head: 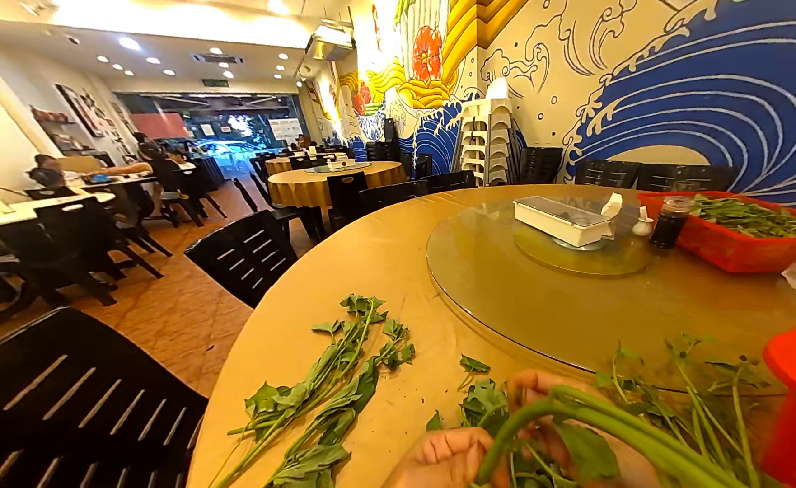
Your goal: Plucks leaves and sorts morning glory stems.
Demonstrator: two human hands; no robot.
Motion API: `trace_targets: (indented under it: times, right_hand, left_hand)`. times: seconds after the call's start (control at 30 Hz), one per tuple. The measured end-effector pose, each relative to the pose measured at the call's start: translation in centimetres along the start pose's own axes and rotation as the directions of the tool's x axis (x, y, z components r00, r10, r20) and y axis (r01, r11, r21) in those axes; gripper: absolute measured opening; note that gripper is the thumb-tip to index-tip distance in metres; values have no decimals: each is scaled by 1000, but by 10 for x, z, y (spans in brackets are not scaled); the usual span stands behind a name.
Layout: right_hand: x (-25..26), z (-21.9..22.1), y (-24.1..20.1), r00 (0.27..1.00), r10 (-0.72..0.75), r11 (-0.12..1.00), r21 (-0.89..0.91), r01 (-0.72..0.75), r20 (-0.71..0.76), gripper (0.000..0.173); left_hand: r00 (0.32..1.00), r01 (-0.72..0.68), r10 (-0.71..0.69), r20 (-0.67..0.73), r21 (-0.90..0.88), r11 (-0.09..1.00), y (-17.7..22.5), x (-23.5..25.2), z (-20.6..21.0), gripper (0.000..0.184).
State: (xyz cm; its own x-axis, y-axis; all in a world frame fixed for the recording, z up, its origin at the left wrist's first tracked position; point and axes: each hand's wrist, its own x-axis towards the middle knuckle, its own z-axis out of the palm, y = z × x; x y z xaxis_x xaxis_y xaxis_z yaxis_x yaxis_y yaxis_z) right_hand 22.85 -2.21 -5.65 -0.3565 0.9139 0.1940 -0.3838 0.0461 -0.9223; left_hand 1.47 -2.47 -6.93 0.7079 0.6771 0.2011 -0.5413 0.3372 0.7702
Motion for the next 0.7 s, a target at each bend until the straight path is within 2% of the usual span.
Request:
trace_targets:
  times: [0.07, 0.1, 0.13, 0.2, 0.27, 0.33, 0.4, 0.47, 0.57, 0.63, 0.7]
  right_hand:
    - [3, -6, -6, 980, 24, 978, -200, -64, -195, 19]
    - [3, -10, -9, 978, -3, 933, -353, -73, -210, 19]
    - [2, -12, -12, 983, -19, 862, -501, -78, -185, 19]
    - [-8, -9, -26, 991, 88, 677, -723, -135, -103, 25]
    - [-16, -2, -38, 973, 224, 529, -845, -77, 51, 33]
    - [-21, 5, -42, 968, 214, 439, -898, 27, 134, 39]
    - [-25, 11, -42, 994, 29, 429, -899, 84, 107, 31]
    - [-26, 15, -41, 973, -233, 459, -880, 120, 11, 22]
    - [-16, 4, -34, 813, -581, 346, -916, 205, -37, 21]
    - [-7, -12, -28, 730, -683, 248, -935, 255, 18, 30]
    - [0, -22, -23, 710, -699, 197, -932, 304, 84, 35]
  left_hand:
    - [989, -67, 80, -121, 105, 992, 5, -3, 0, 19]
    - [974, -98, 131, -186, 178, 979, 8, -3, 0, 21]
    - [957, -118, 174, -231, 237, 964, 10, -3, -1, 22]
    - [939, -147, 221, -264, 271, 951, 12, -2, -6, 21]
    - [930, -157, 231, -285, 261, 953, 13, -1, -6, 20]
    - [923, -154, 237, -304, 271, 950, 13, 0, -5, 20]
    - [919, -150, 238, -313, 280, 948, 12, 2, -4, 21]
    - [920, -137, 234, -315, 303, 943, 12, 1, -4, 21]
    - [934, -110, 227, -276, 380, 918, 13, -1, -1, 21]
    - [953, -89, 211, -219, 464, 882, 12, -2, 2, 20]
    - [974, -87, 186, -130, 540, 837, 12, -4, 2, 17]
